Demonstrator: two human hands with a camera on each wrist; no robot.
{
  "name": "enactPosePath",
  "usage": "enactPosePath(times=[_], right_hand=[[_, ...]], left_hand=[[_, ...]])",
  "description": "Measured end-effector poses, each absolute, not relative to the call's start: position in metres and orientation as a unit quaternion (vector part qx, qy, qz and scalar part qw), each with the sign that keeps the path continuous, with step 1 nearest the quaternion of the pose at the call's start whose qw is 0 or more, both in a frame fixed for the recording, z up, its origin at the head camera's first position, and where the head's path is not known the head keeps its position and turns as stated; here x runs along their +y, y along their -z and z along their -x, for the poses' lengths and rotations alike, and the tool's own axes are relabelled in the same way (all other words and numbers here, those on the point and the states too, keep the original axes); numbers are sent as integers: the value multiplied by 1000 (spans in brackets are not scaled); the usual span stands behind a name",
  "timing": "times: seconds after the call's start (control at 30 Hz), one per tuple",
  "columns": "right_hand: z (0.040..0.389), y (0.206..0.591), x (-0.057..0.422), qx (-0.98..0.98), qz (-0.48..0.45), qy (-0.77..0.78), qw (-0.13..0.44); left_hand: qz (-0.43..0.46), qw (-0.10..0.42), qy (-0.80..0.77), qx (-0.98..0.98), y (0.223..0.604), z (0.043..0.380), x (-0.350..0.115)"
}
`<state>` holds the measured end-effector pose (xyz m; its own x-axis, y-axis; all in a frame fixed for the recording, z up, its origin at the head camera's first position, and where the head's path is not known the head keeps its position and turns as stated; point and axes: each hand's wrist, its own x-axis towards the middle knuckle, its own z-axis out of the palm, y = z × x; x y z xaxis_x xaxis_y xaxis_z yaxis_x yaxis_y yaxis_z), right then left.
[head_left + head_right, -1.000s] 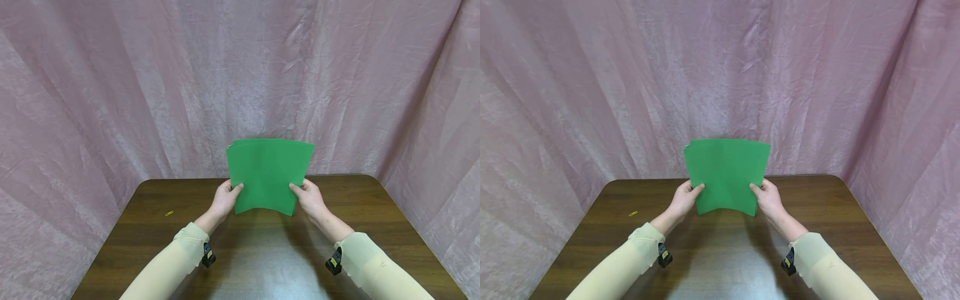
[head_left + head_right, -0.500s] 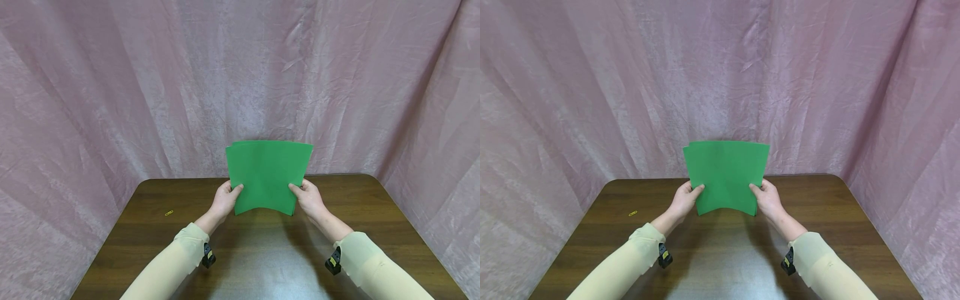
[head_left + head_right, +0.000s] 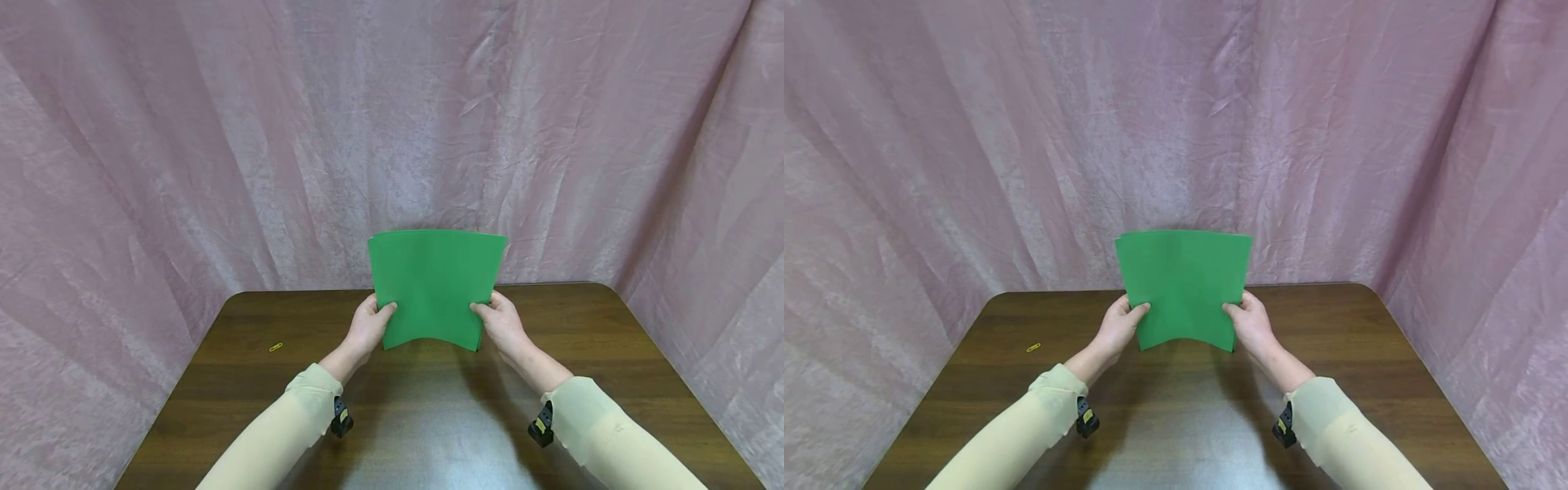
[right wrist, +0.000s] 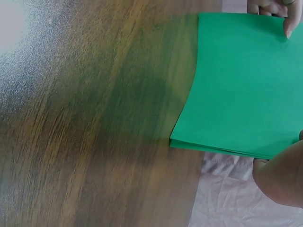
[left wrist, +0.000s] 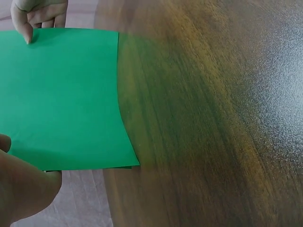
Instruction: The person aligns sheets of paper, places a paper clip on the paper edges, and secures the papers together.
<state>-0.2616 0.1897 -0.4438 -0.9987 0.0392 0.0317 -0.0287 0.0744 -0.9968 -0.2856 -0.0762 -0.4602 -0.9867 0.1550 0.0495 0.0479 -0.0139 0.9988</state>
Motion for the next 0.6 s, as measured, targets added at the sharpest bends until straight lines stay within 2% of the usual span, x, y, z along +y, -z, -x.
enactPosePath(times=[0.6], right_hand=[[266,451,181,-708,-12,-705,27]], left_hand=[[-77,54,-718,689,467,285,-70]])
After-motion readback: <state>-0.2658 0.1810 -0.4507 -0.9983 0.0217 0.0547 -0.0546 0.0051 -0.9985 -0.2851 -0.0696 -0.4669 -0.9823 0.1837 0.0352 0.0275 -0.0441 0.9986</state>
